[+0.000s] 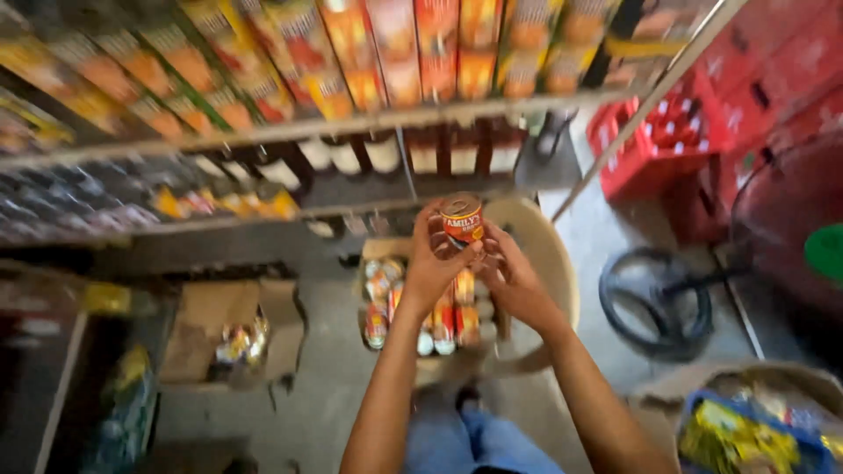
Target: Shelving various canned goods from a chair onto grocery store shelves.
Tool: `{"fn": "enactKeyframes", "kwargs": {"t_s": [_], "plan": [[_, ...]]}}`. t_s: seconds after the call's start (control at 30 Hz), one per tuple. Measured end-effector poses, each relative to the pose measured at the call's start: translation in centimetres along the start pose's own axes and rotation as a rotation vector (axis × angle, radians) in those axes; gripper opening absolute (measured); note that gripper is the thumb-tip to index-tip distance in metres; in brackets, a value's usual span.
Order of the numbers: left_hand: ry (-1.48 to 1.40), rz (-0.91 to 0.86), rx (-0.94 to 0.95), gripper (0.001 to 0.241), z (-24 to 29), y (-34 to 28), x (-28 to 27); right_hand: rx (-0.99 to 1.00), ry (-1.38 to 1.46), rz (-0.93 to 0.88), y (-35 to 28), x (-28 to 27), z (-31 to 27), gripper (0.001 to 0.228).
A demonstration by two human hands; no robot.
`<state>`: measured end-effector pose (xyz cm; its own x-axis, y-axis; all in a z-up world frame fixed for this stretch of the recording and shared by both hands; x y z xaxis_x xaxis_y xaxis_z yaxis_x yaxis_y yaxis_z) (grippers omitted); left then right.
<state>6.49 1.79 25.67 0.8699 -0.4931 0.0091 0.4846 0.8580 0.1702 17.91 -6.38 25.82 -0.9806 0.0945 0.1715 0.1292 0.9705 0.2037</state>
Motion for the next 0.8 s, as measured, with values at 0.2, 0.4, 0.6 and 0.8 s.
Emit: {"fn": "enactKeyframes", "kwargs": {"t_s": [0.2, 0.4, 0.6, 0.8], "plan": [[0.165, 0.113, 0.381, 0.084, 18.1, 4.2, -1.9, -0.498, -0.503, 0.078, 5.7, 4.5, -17.7, 0.076], [0.215, 0.152, 0.717, 0.087, 33.3, 9.9, -3.6, -0.879, -0.571, 0.191, 9.7, 7.6, -29.2, 0.065], [0.541, 0.191, 0.747, 0.07, 40.5, 17.8, -2.9, -0.934, -0.766, 0.293, 15.7, 6.0, -35.0, 0.066], [0.935, 0.45, 0.888, 0.073, 43.4, 21.4, -0.7, -0.961, -0.877, 0.321, 20.6, 2.2, -36.5, 0.062]]}}
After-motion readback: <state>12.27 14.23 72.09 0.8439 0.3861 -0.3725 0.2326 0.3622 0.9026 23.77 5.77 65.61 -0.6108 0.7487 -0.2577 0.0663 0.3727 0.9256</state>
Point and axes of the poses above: each hand's wrist, its own y-axis towards the middle knuckle, its own x-axis out of the palm, z = x × y, the point moved 9 cm from there along y, towards the middle knuckle, and after that the axes turned 13 degrees about y, right-handed, at the moved point
